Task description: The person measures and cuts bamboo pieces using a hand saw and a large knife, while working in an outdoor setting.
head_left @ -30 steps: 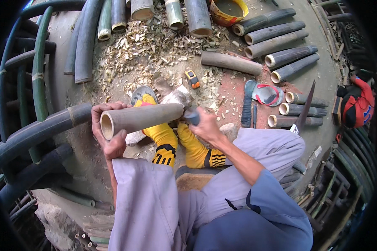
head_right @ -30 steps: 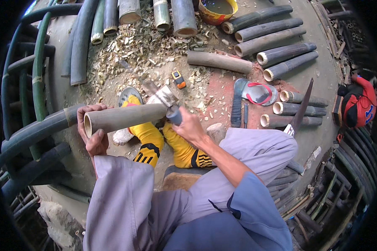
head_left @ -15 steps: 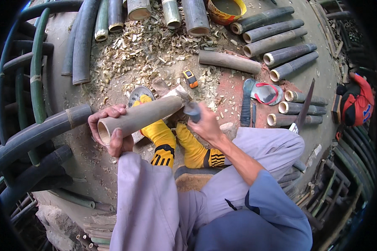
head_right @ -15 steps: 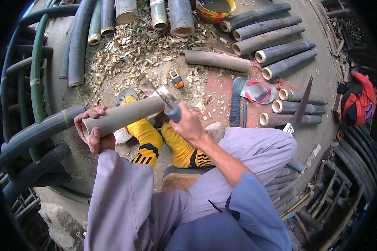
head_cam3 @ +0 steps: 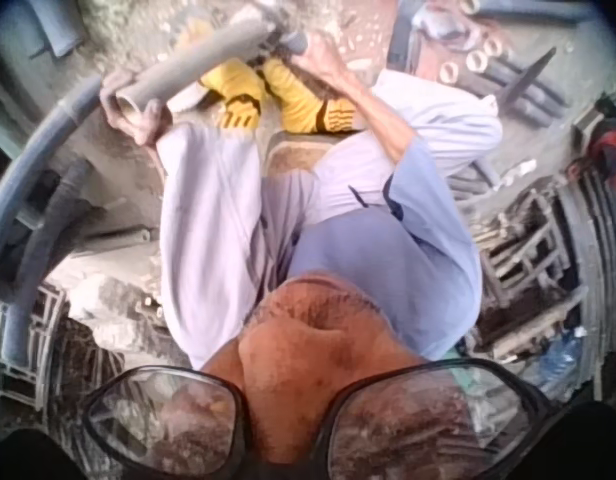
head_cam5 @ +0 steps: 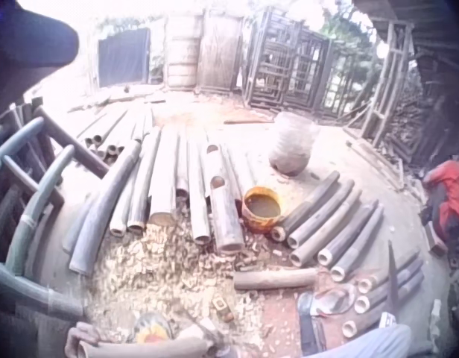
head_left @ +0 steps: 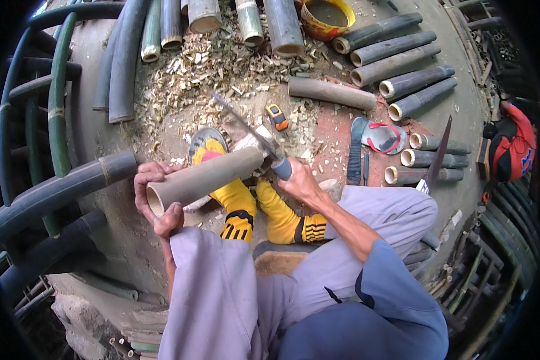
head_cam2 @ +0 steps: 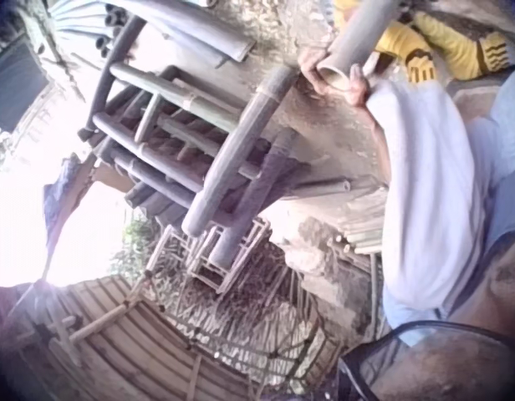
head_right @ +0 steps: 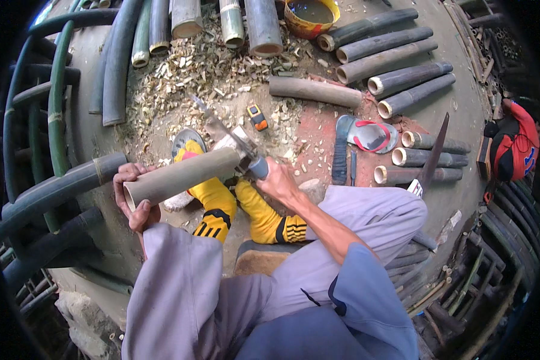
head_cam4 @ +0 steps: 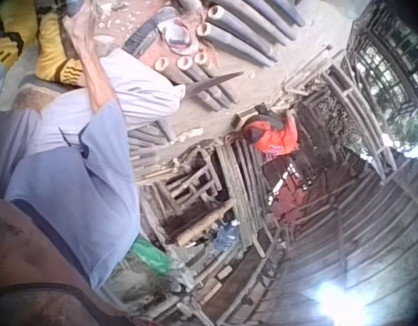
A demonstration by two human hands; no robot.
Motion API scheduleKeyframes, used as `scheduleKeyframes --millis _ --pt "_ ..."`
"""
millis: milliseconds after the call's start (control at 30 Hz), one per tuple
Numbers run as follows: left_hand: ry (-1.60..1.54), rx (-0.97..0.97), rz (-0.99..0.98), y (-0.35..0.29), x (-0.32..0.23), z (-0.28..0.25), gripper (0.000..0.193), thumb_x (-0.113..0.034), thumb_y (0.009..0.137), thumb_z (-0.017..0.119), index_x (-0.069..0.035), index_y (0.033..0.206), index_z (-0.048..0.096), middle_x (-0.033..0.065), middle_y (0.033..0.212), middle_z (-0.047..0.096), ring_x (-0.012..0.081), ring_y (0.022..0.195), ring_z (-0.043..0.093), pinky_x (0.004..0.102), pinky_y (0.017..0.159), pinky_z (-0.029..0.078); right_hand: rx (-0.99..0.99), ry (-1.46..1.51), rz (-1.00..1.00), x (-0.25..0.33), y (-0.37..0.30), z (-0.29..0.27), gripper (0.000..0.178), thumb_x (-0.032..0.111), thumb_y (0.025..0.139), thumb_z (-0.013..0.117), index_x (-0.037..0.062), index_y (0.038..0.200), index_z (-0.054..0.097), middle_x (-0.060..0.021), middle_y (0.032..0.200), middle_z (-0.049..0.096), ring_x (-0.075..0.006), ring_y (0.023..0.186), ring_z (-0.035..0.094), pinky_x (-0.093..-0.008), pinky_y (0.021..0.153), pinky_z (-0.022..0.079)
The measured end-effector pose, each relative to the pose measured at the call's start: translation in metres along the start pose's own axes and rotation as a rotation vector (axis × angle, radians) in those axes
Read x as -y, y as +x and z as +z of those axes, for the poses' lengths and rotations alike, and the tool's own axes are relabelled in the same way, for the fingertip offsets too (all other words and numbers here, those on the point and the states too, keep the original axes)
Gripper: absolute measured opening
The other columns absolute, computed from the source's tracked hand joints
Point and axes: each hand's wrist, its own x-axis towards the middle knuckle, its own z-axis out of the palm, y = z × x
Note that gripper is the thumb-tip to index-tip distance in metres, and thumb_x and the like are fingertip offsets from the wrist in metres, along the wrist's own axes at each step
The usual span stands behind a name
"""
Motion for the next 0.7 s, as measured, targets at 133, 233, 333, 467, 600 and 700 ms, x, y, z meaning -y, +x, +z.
scheduleKeyframes --millis 133,233,333,467,600,700 --pt "0.079 0.008 -0.165 -0.007 -0.017 -0.009 0.055 -0.021 0.057 0.071 -0.005 0.102 0.045 0.0117 0.102 0.043 0.0264 0.106 0.046 0.0539 0.096 0.042 -0.021 0.074 -0.039 0.037 -0.012 -0.021 0.028 0.002 0.072 0.065 -0.0027 0.098 0.054 -0.0177 0.072 0.064 -0.0261 0.069 0.068 -0.0355 0.062 0.054" --pt "0.07 0.004 -0.195 -0.013 -0.023 -0.015 0.054 -0.02 0.056 0.071 -0.006 0.102 0.045 0.0099 0.101 0.043 0.0261 0.105 0.046 0.0576 0.099 0.04 -0.248 0.243 -0.304 0.073 -0.024 -0.029 0.031 0.006 0.073 0.071 -0.0002 0.098 0.053 -0.0157 0.076 0.065 -0.0252 0.069 0.068 -0.0343 0.061 0.055" --pt "0.028 0.021 -0.172 -0.011 -0.021 -0.01 0.054 -0.019 0.056 0.07 -0.005 0.102 0.045 0.0096 0.099 0.043 0.0257 0.102 0.047 0.0576 0.1 0.04 -0.269 0.21 -0.395 0.051 -0.02 -0.015 0.031 0.005 0.074 0.071 0.0006 0.098 0.051 -0.0151 0.078 0.066 -0.0252 0.069 0.068 -0.0343 0.06 0.056" --pt "0.018 0.116 -0.161 -0.005 -0.026 0.003 0.05 -0.017 0.051 0.068 -0.007 0.096 0.048 0.0085 0.095 0.045 0.0255 0.099 0.049 0.0581 0.103 0.037 0.013 -0.055 -0.049 0.009 -0.007 -0.002 0.034 0.003 0.073 0.069 -0.0047 0.1 0.05 -0.021 0.075 0.064 -0.0277 0.066 0.067 -0.0355 0.057 0.054" --pt "0.049 0.139 -0.081 -0.004 -0.029 -0.002 0.047 -0.012 0.047 0.062 -0.006 0.092 0.05 0.0085 0.092 0.049 0.0267 0.097 0.051 0.0596 0.104 0.035 -0.065 0.135 -0.084 0.052 -0.017 -0.025 0.035 0.005 0.074 0.069 -0.0035 0.103 0.052 -0.0175 0.078 0.065 -0.0232 0.068 0.066 -0.0347 0.06 0.053" --pt "0.089 0.236 -0.088 -0.004 -0.031 -0.012 0.043 -0.01 0.045 0.06 -0.006 0.087 0.051 0.0087 0.09 0.05 0.027 0.096 0.052 0.0596 0.104 0.035 -0.329 0.21 -0.366 0.09 -0.022 -0.038 0.033 0.006 0.076 0.07 -0.0005 0.103 0.052 -0.0136 0.077 0.065 -0.0246 0.067 0.067 -0.0344 0.058 0.055"
